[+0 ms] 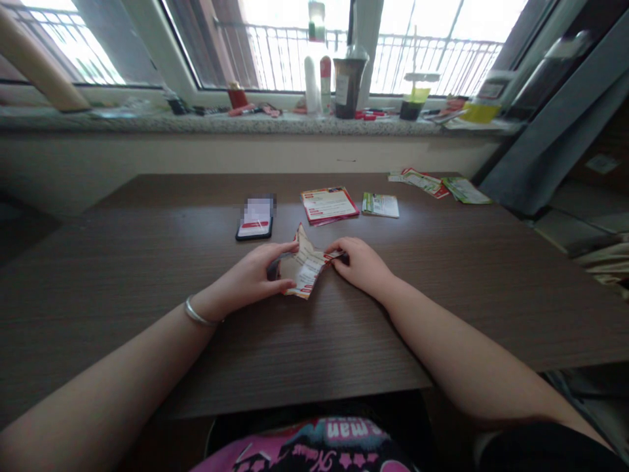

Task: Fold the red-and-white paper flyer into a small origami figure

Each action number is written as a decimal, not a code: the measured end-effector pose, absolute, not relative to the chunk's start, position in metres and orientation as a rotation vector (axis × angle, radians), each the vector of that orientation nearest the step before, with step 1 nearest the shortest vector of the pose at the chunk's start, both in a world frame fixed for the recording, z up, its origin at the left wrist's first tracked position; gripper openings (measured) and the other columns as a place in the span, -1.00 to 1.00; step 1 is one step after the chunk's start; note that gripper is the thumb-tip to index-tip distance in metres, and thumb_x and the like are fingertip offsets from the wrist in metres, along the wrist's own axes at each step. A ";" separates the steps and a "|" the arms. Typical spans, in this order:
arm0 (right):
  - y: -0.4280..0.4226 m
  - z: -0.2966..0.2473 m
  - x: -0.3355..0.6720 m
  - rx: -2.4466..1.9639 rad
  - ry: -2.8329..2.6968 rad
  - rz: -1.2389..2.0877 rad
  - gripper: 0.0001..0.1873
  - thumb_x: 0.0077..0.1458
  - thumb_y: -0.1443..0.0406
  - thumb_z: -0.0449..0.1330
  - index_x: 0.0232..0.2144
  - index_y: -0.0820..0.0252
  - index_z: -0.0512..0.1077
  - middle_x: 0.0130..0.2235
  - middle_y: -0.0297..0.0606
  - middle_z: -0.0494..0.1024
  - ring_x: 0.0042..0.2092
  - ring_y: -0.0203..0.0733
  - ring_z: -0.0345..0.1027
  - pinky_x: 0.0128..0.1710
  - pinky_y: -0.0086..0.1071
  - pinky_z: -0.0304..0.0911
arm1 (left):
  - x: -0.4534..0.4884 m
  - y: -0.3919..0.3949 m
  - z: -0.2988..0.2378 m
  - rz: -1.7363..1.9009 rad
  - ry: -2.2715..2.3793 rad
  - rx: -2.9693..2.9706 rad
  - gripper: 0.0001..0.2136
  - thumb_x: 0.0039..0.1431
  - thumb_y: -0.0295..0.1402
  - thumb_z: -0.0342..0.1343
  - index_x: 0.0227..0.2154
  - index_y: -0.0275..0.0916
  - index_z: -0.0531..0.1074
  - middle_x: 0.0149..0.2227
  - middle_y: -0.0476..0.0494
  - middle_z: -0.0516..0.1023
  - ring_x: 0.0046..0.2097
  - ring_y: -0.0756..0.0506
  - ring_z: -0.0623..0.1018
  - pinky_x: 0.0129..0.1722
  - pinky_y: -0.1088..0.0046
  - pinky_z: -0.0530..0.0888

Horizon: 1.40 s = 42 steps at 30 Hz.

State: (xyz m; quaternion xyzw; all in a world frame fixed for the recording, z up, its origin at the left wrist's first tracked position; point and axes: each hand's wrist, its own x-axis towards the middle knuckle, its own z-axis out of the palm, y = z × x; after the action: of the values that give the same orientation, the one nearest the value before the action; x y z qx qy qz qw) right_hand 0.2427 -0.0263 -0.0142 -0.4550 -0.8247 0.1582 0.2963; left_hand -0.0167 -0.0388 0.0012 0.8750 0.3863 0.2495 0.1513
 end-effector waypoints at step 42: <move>-0.028 -0.011 0.242 -1.155 -2.169 0.424 -0.77 0.00 0.47 0.15 -0.28 0.17 0.50 -0.23 -0.22 0.58 -0.17 -0.14 0.42 -0.14 -0.25 0.31 | -0.024 -0.035 0.011 0.574 1.166 2.851 -0.62 0.12 -0.20 0.19 -0.03 -0.27 0.42 -0.12 -0.22 0.54 -0.11 -0.20 0.50 -0.06 0.22 0.39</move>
State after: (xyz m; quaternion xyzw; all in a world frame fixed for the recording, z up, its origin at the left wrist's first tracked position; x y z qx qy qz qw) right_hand 0.2419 -0.0282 -0.0112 -0.4390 -0.8246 0.1613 0.3182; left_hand -0.0238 -0.0353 0.0111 0.9099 0.3722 0.1832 0.0040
